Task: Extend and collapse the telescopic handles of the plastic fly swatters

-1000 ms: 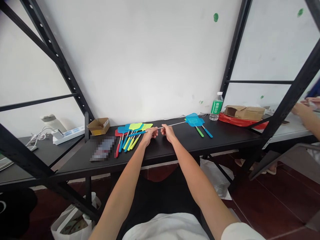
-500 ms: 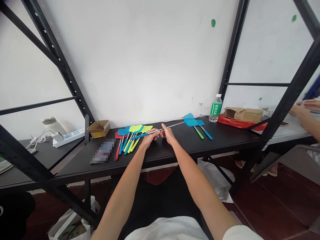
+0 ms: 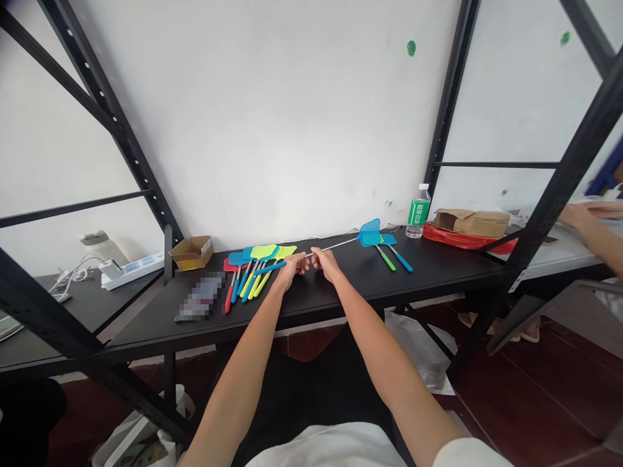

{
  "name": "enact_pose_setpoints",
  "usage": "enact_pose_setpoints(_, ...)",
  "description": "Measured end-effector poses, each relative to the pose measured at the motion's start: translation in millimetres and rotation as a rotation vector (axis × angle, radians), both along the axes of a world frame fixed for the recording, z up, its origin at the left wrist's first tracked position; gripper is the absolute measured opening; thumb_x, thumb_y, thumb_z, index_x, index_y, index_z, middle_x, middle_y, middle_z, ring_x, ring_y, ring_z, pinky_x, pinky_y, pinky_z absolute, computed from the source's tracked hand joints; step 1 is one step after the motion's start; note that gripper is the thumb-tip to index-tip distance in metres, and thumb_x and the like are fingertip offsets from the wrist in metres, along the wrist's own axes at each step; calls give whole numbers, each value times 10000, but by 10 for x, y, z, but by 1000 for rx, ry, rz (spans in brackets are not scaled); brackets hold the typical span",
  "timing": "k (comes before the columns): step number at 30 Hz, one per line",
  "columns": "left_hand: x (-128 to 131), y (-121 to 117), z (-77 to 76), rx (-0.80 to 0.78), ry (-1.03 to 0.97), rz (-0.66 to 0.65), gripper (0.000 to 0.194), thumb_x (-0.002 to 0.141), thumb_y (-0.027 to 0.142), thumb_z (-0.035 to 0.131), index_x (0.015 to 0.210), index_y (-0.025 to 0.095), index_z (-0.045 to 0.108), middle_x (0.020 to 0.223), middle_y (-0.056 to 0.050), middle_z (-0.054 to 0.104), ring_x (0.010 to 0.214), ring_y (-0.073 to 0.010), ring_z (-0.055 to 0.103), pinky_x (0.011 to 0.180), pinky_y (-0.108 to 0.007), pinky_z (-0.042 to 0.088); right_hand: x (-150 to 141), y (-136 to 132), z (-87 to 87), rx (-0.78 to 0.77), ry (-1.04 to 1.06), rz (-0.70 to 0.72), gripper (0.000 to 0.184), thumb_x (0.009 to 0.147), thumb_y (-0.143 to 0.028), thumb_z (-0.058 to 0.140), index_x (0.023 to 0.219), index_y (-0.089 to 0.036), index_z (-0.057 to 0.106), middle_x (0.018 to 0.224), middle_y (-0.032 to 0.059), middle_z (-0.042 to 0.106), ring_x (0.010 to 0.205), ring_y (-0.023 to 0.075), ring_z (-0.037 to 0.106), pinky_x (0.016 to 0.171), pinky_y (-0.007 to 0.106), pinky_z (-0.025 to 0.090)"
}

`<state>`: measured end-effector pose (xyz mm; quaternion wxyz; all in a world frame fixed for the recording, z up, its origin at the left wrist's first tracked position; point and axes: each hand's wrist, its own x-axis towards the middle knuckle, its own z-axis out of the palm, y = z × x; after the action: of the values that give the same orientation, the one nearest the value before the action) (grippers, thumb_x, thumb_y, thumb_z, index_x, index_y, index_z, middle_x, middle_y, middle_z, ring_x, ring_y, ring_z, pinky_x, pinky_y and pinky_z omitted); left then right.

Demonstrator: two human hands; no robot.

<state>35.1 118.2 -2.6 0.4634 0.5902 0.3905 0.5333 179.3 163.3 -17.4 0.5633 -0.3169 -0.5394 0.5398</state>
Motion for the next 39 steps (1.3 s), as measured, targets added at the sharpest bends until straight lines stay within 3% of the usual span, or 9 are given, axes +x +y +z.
enact_pose_setpoints(7, 6, 53, -23, -45, -22, -8, 357, 837, 447, 578, 641, 157, 645, 584, -40, 620, 510, -114, 504, 534, -257, 366, -4, -14, 21, -35, 18, 14, 432, 720, -522, 689, 482, -202, 522, 429, -17, 462, 425, 103, 416, 488, 278, 326)
enact_pose_setpoints(20, -21, 154, -58, -145, -158, 96, 334, 793, 418, 557, 563, 175, 568, 484, -21, 539, 422, -96, 433, 460, -241, 308, -21, 39, -7, -64, 38, -7, 420, 715, -559, 731, 569, -184, 613, 506, 22, 586, 480, 118, 504, 513, 271, 366)
enact_pose_setpoints(32, -10, 148, -21, -105, -266, 226, 283, 755, 365, 547, 551, 213, 422, 487, 25, 437, 406, -75, 336, 412, -238, 218, -4, 48, 3, -91, 122, -22, 394, 778, -502, 717, 592, -165, 636, 521, 44, 619, 483, 116, 522, 502, 262, 370)
enact_pose_setpoints(39, -32, 158, -40, -65, -229, 245, 302, 771, 388, 554, 552, 206, 454, 477, 23, 445, 418, -81, 368, 410, -227, 237, -5, 40, 12, -110, 137, -50, 393, 796, -489, 699, 577, -173, 616, 515, 47, 614, 472, 121, 525, 481, 262, 360)
